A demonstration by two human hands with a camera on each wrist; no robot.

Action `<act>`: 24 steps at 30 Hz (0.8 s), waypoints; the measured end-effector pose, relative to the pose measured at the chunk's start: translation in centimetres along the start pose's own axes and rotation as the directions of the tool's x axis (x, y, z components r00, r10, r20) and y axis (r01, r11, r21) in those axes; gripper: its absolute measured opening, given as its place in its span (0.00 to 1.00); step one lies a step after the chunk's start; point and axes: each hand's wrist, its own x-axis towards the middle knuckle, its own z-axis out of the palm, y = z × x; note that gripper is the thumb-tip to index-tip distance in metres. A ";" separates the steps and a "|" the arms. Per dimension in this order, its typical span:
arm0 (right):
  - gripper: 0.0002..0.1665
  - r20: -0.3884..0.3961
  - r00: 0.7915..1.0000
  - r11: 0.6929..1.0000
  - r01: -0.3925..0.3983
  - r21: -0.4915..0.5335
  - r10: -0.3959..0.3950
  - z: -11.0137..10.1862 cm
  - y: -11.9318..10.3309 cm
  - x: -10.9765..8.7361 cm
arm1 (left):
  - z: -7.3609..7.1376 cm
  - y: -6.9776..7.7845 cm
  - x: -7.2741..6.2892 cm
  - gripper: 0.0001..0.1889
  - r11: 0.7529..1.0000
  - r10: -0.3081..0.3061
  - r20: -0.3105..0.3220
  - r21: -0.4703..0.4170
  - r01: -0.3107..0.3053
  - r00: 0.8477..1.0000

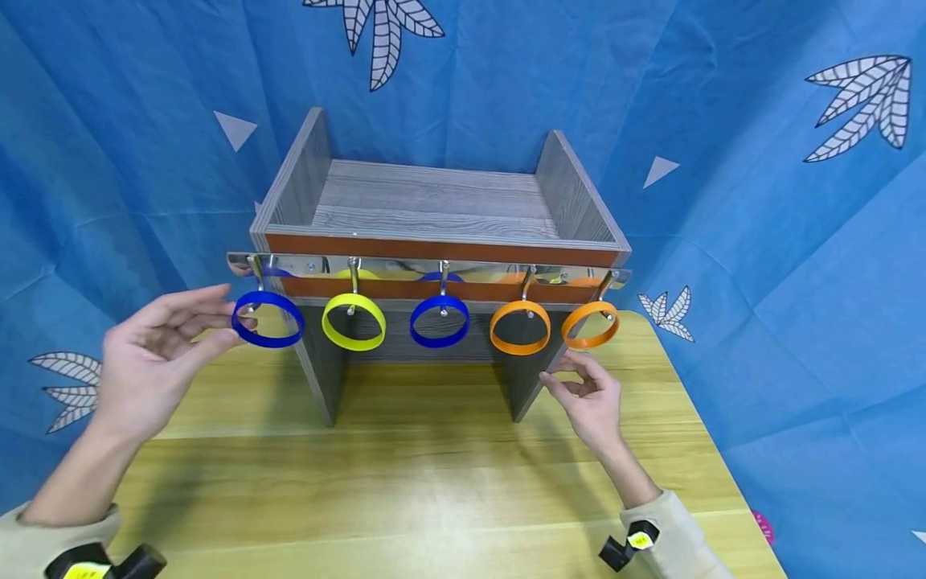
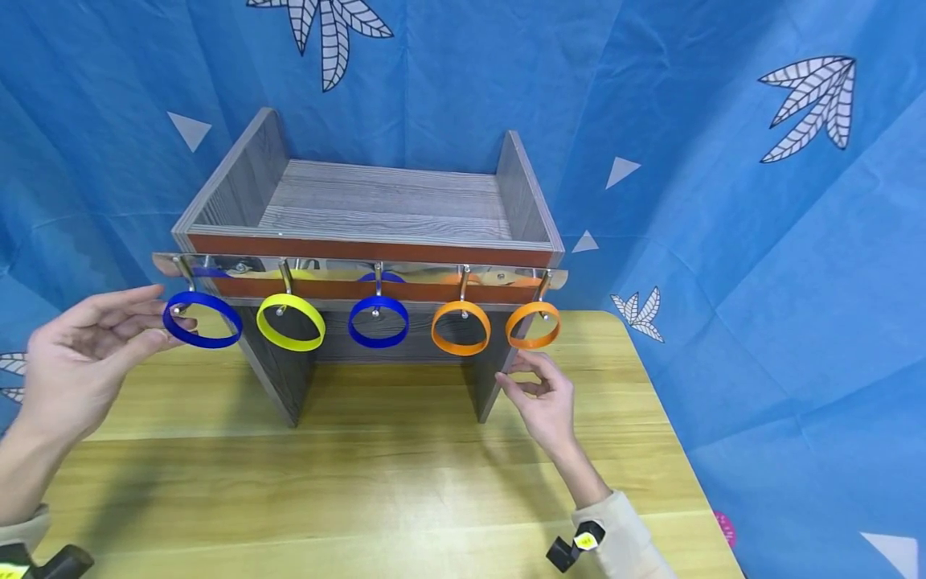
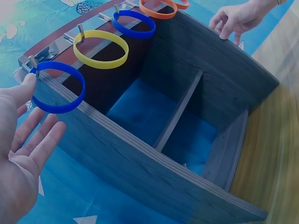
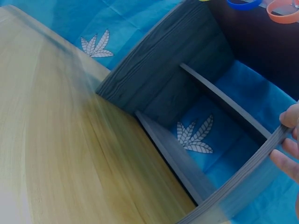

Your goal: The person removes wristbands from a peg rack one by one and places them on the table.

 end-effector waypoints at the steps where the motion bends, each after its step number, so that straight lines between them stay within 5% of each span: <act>1: 0.25 0.002 1.000 1.000 0.002 0.002 -0.002 0.0 0.0 0.0 | 0.1 0.0 0.0 0.22 1.000 -0.004 -0.008 0.009 0.004 1.000; 10: 0.24 -0.005 1.000 1.000 0.002 0.001 -0.002 0.2 -0.2 0.0 | 0.6 0.0 -0.2 0.19 0.999 -0.031 -0.034 0.026 0.032 0.999; 17: 0.25 -0.010 1.000 1.000 -0.008 -0.013 0.008 0.2 -0.1 0.0 | 0.7 -0.4 -0.1 0.18 0.997 0.019 -0.001 -0.072 -0.019 1.000; 24: 0.24 -0.024 1.000 1.000 -0.015 -0.005 0.015 0.3 -0.2 0.0 | 0.9 -0.1 -0.1 0.15 0.998 0.027 -0.022 -0.062 -0.029 0.999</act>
